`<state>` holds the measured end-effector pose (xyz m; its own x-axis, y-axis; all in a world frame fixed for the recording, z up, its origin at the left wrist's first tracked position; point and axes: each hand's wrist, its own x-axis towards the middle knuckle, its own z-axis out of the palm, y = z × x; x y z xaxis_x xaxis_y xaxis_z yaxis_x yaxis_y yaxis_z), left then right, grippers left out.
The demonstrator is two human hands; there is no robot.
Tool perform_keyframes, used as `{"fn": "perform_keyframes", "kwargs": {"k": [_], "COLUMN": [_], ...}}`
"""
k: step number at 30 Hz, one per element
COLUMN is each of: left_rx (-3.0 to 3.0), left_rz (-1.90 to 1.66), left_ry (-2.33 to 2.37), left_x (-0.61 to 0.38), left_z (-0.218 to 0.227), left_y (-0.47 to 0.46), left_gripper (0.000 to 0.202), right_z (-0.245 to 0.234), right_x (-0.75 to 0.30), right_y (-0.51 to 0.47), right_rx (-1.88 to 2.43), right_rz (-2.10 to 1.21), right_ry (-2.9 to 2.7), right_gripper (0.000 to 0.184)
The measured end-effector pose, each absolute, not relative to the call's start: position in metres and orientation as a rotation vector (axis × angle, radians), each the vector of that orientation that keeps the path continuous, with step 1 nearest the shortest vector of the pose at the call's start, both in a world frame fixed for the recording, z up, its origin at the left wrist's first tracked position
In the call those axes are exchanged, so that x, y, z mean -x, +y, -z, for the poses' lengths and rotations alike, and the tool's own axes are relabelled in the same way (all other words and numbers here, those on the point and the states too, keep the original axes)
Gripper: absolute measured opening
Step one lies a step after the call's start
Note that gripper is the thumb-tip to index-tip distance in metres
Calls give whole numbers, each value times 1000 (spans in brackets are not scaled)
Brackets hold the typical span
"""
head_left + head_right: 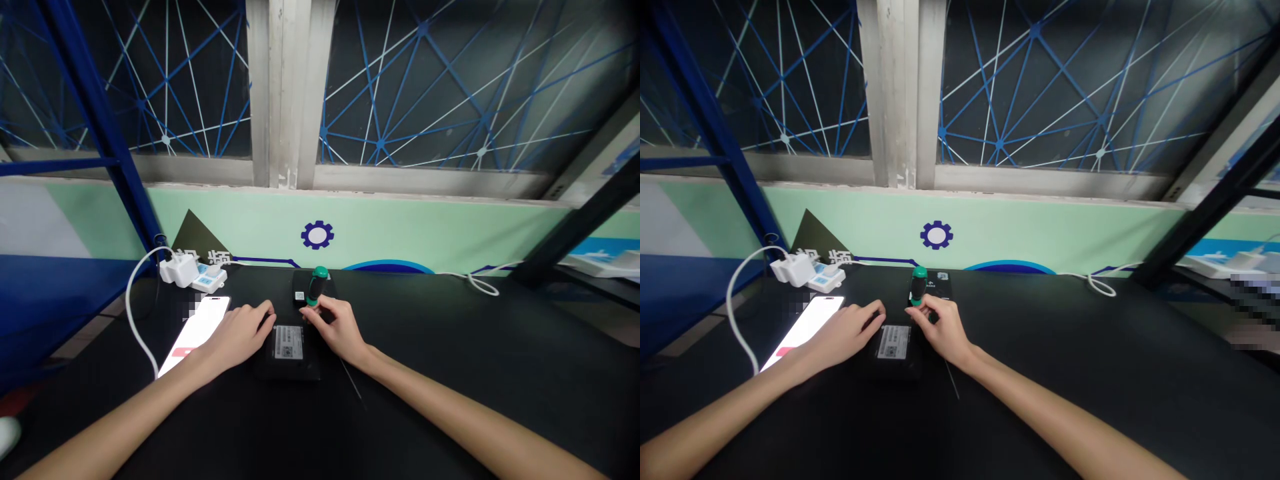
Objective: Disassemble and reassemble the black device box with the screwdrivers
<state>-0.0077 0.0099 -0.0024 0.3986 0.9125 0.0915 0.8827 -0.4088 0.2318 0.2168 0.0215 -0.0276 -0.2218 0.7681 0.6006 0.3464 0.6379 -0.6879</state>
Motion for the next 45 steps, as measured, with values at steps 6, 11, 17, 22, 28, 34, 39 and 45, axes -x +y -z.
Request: {"fn": "perform_keyframes", "kwargs": {"k": [6,11,17,22,28,34,39,45], "left_rx": [-2500,-2506,-2497,-2492,-2492,-2487,-2489,-2493], "left_rz": [-311,-307,-301,-297,-299,-299,-289,-288], "left_ry": [1607,1610,1614,1618,1616,1623,1619,1618], "left_x": [7,7,7,7,6,6,6,6], "left_z": [3,3,2,1,0,0,0,-2], "left_y": [10,12,10,9,9,8,9,8], "left_gripper": [26,27,27,27,26,27,29,29], "right_z": [27,26,31,32,32,31,29,26], "right_x": [-215,-215,-217,-217,-217,-216,-214,-216], "right_y": [21,20,22,22,23,23,22,18], "right_rx": [886,850,818,849,877,909,892,839], "right_rz": [-583,-660,-739,-694,-672,-655,-689,-735], "right_ry": [-1775,-1727,-1728,-1727,-1719,-1713,-1698,-1711], "right_gripper": [33,22,21,23,29,34,31,24]}}
